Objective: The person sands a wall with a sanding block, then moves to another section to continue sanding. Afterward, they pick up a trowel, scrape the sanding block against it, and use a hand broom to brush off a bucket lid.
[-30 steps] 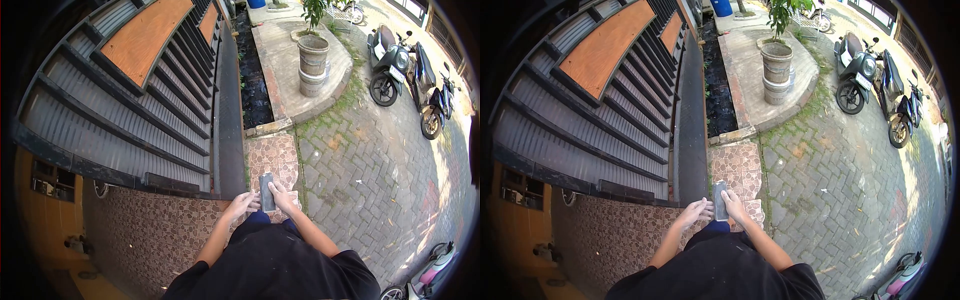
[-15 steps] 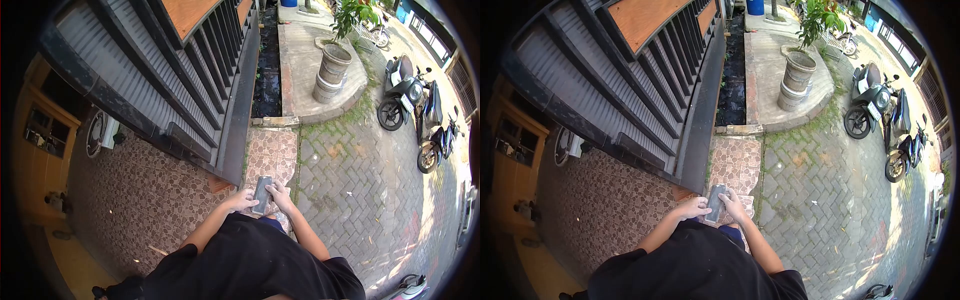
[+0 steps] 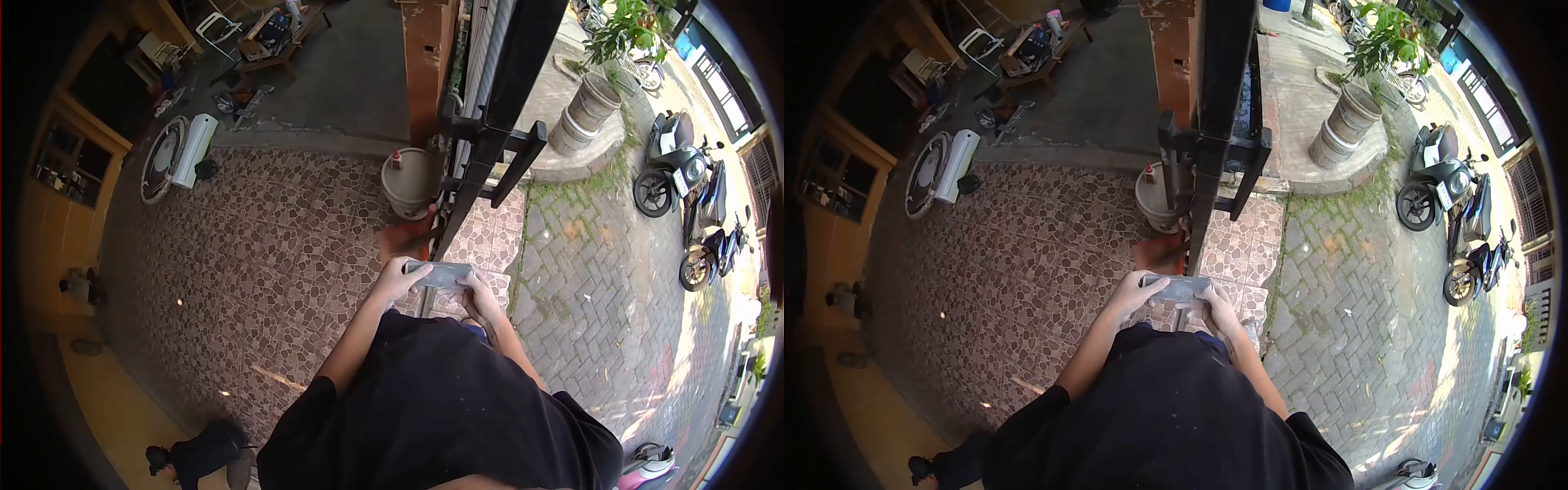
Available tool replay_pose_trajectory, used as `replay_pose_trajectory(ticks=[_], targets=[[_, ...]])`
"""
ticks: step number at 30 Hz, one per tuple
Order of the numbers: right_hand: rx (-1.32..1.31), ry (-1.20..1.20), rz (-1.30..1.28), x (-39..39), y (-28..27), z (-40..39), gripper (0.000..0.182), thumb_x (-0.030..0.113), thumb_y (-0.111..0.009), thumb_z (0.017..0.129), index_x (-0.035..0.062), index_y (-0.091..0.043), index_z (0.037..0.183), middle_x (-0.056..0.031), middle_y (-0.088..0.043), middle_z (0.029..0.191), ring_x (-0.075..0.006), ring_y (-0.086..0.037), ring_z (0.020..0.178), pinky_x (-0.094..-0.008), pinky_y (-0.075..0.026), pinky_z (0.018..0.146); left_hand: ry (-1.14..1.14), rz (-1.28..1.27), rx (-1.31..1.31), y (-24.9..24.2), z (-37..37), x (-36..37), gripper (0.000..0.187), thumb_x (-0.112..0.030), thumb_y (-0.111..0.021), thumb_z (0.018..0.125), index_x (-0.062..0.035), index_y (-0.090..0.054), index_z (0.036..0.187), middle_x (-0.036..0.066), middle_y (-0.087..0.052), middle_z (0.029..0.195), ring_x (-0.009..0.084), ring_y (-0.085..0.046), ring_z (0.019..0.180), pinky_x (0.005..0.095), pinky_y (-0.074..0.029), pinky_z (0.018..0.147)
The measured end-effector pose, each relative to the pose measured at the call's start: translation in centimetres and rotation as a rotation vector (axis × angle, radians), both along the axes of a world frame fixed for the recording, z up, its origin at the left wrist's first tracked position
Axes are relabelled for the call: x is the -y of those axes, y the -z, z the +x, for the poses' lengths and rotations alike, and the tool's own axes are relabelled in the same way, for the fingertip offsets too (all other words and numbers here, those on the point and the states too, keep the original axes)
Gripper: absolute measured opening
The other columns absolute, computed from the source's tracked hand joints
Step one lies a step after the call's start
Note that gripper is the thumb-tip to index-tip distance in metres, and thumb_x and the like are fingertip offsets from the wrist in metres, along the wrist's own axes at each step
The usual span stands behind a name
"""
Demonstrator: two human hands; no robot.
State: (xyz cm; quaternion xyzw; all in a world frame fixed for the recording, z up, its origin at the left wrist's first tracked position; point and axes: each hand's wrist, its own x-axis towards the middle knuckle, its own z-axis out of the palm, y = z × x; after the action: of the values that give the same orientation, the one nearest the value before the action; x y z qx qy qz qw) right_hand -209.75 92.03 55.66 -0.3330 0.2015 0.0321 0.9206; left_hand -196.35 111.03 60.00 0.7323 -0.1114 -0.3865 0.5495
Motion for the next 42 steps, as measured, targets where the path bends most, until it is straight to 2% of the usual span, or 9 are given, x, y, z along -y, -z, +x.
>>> replay_pose_trajectory(ticks=[8, 11, 14, 17, 22, 30, 34, 38, 42], targets=[[-0.106, -0.196, -0.04, -6.4, -3.6, 3.7, 0.044, 0.006, -0.045, 0.097, -0.0093, -0.035, 0.137, -0.0233, -0.06, 0.116, -0.0395, -0.069, 0.1, -0.0328, -0.062, 0.067, -0.227, -0.247, -0.09, -1.4, 2.7, -6.3, 0.027, -0.028, -0.074, 0.091, -0.0028, -0.07, 0.096, -0.003, -0.064, 0.078, 0.0042, -0.054, 0.064, 0.0213, -0.042, 0.057], [-0.173, -0.215, -0.082, -7.1, -4.5, 4.4, 0.042, 0.005, -0.05, 0.095, -0.0094, -0.041, 0.134, -0.0194, -0.063, 0.109, -0.0315, -0.072, 0.092, -0.0317, -0.062, 0.067, -0.216, -0.238, -0.111, -1.3, 3.6, -6.1, 0.023, -0.024, -0.074, 0.091, -0.0025, -0.069, 0.096, -0.001, -0.066, 0.082, 0.0068, -0.058, 0.073, 0.0246, -0.047, 0.067], [-0.136, -0.298, -0.163, -6.8, -4.4, 6.1, 0.035, 0.01, -0.059, 0.095, -0.0072, -0.054, 0.125, -0.0134, -0.069, 0.095, -0.0164, -0.07, 0.074, -0.027, -0.059, 0.061, -0.227, -0.252, -0.082, -1.0, 4.9, -6.2, 0.023, -0.021, -0.073, 0.091, -0.0009, -0.067, 0.099, 0.002, -0.068, 0.089, 0.0105, -0.062, 0.082, 0.0289, -0.05, 0.076], [-0.153, -0.358, -0.213, -7.0, -5.7, 8.2, 0.04, 0.029, -0.063, 0.098, -0.0051, -0.061, 0.118, -0.009, -0.07, 0.087, -0.0129, -0.067, 0.067, -0.0237, -0.052, 0.054, -0.158, -0.224, -0.079, -1.3, 6.0, -6.6, 0.022, -0.023, -0.07, 0.094, -0.0014, -0.068, 0.1, 0.001, -0.067, 0.089, 0.008, -0.059, 0.083, 0.0267, -0.048, 0.075], [-0.16, -0.437, -0.372, -7.5, -5.4, 11.7, 0.036, 0.033, -0.063, 0.099, -0.0026, -0.068, 0.1, -0.0067, -0.066, 0.071, -0.0101, -0.058, 0.056, -0.0229, -0.045, 0.051, -0.232, -0.156, -0.073, 0.1, 7.9, -7.6, 0.036, -0.021, -0.071, 0.093, 0.0011, -0.057, 0.118, 0.005, -0.065, 0.102, 0.0115, -0.061, 0.091, 0.0292, -0.051, 0.082], [-0.156, -0.62, -0.321, -12.6, -2.8, 17.5, 0.031, 0.026, -0.065, 0.098, -0.0036, -0.07, 0.106, -0.007, -0.07, 0.087, -0.0128, -0.066, 0.071, -0.0274, -0.054, 0.07, -0.297, -0.022, -0.147, -1.2, 13.5, -13.9, 0.053, -0.019, -0.077, 0.088, 0.005, -0.051, 0.127, 0.011, -0.065, 0.113, 0.0154, -0.063, 0.1, 0.0301, -0.053, 0.084], [-0.219, -0.654, -0.424, -16.3, -2.6, 22.9, 0.031, 0.024, -0.064, 0.099, -0.0051, -0.069, 0.105, -0.0073, -0.07, 0.088, -0.0151, -0.068, 0.075, -0.0297, -0.058, 0.076, -0.292, -0.046, -0.284, 1.0, 19.3, -18.0, 0.043, -0.015, -0.079, 0.085, 0.005, -0.061, 0.119, 0.009, -0.069, 0.105, 0.0136, -0.065, 0.095, 0.0284, -0.054, 0.083], [-0.235, -0.529, -0.338, -22.2, -1.7, 29.6, 0.034, 0.031, -0.065, 0.098, -0.0018, -0.07, 0.106, -0.0041, -0.071, 0.088, -0.0105, -0.067, 0.079, -0.024, -0.053, 0.071, -0.336, -0.171, -0.245, 3.6, 25.9, -23.2, 0.029, -0.014, -0.079, 0.085, 0.0047, -0.068, 0.105, 0.01, -0.072, 0.1, 0.0148, -0.067, 0.089, 0.0277, -0.053, 0.082], [-0.245, -0.506, -0.378, -28.1, -3.4, 36.2, 0.038, 0.036, -0.065, 0.097, 0.0008, -0.068, 0.111, -0.0045, -0.071, 0.093, -0.0096, -0.066, 0.081, -0.0262, -0.054, 0.075, -0.311, -0.134, -0.223, 1.7, 32.1, -28.4, 0.025, -0.016, -0.072, 0.091, 0.0055, -0.069, 0.104, 0.01, -0.073, 0.092, 0.0135, -0.068, 0.082, 0.0269, -0.054, 0.075]])
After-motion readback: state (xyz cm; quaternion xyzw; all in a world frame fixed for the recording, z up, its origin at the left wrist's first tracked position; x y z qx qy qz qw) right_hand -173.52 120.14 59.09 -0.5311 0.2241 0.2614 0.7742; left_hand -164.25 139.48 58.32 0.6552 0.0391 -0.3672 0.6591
